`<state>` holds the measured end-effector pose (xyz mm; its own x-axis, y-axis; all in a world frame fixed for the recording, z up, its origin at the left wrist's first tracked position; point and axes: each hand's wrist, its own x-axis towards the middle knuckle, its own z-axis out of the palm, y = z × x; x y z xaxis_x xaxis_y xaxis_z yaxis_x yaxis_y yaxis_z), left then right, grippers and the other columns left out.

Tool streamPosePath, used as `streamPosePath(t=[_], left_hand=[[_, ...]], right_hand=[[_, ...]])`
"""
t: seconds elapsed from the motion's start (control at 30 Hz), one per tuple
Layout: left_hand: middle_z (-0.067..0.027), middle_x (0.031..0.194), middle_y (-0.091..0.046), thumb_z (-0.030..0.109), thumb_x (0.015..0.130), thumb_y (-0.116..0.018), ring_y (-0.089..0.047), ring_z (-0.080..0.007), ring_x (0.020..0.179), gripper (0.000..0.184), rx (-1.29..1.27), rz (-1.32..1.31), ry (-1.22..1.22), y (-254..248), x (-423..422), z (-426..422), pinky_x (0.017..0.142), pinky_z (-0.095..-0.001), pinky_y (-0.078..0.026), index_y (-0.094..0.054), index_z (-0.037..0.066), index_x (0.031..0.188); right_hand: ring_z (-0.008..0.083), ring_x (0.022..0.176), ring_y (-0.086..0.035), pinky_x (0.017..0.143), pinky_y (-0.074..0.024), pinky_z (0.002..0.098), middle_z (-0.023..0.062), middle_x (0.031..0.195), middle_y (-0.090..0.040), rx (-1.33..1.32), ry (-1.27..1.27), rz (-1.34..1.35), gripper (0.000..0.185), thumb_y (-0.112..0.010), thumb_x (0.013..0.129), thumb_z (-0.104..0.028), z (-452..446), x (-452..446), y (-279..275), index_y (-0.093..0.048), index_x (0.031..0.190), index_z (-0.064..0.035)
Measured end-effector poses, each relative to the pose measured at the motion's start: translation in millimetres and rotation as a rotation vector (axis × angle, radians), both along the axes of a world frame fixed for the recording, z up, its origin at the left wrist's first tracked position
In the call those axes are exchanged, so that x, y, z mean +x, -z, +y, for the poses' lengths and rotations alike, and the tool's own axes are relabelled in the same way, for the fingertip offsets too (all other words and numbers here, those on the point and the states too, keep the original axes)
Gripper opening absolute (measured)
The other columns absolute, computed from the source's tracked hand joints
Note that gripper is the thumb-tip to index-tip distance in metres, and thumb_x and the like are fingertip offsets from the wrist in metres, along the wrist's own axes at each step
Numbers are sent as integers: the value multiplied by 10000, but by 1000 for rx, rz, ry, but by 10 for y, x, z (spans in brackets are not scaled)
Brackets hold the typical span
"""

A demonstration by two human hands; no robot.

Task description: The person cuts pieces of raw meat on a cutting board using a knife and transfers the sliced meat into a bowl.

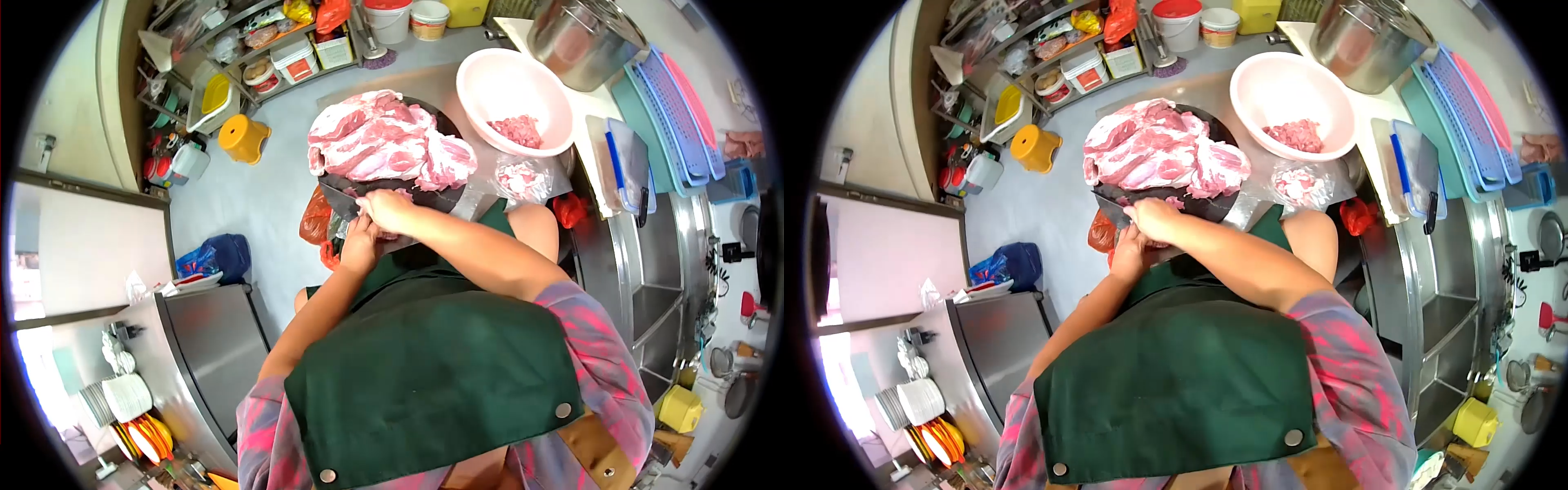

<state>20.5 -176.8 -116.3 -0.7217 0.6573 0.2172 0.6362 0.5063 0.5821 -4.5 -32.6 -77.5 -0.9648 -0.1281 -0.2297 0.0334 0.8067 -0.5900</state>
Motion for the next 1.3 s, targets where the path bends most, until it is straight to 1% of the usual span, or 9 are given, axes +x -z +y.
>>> streamPosePath(t=[0.07,0.13,0.2,0.37,0.67,0.97,1.13,1.23,1.3], left_hand=[[-141,1118,-537,-61,590,-636,-509,-356,1033,499,-31,-16,-8,-39,24,-38,901,-409,-442,-601,76,1068],[-138,1110,-536,-84,577,-634,-528,-349,1005,497,18,26,-29,-56,14,-59,878,-404,-456,-605,62,1052],[-142,1113,-533,-88,570,-637,-534,-353,994,492,57,20,-37,-14,36,-96,870,-407,-461,-610,55,1041],[-164,1157,-534,-32,613,-625,-525,-369,1021,398,-11,91,-75,157,14,-65,861,-418,-458,-626,45,1004],[-136,1017,-590,-61,587,-629,-552,-345,953,381,81,64,35,63,-37,-29,809,-401,-468,-661,57,948],[-138,972,-582,-60,585,-626,-549,-330,921,329,65,45,-72,106,8,-84,797,-389,-465,-669,49,892],[-124,952,-586,-1,567,-690,-541,-335,902,278,99,47,-12,187,-73,-50,785,-390,-462,-673,52,838],[-149,1017,-596,-23,605,-667,-547,-350,928,351,228,-186,-23,226,-14,-21,801,-392,-469,-675,55,947],[-158,1048,-582,-73,614,-618,-558,-346,950,451,108,-24,15,16,34,-47,798,-381,-484,-660,76,1038]], right_hand=[[377,815,-623,740,-470,439,209,800,-648,-112,-105,181,457,-369,966,-362,247,-219,204,-626,843,-4],[351,809,-618,722,-472,425,186,819,-644,-337,26,-108,411,-380,967,-345,446,8,-289,-632,915,-24],[382,840,-613,743,-477,460,216,888,-630,-140,-23,157,389,-413,948,-373,547,350,175,-625,992,-50],[368,947,-593,783,-491,460,176,1025,-595,-7,-4,11,391,-427,945,-375,541,1187,-59,-530,1182,-82],[393,908,-601,788,-462,467,226,927,-631,-82,-28,-62,421,-378,962,-329,5,-81,-132,-618,930,16],[374,857,-605,743,-490,469,175,950,-599,-47,-21,55,362,-442,942,-371,508,1157,-148,-570,1090,-68],[377,934,-600,775,-487,477,200,1009,-603,19,-113,160,408,-405,952,-371,189,650,416,-571,1080,-21],[380,924,-595,789,-479,443,193,987,-617,-56,-54,-57,392,-368,959,-344,-70,-32,149,-605,996,-34],[370,902,-608,781,-468,445,220,946,-629,-181,17,-70,407,-384,955,-335,62,-200,91,-627,908,-13]])
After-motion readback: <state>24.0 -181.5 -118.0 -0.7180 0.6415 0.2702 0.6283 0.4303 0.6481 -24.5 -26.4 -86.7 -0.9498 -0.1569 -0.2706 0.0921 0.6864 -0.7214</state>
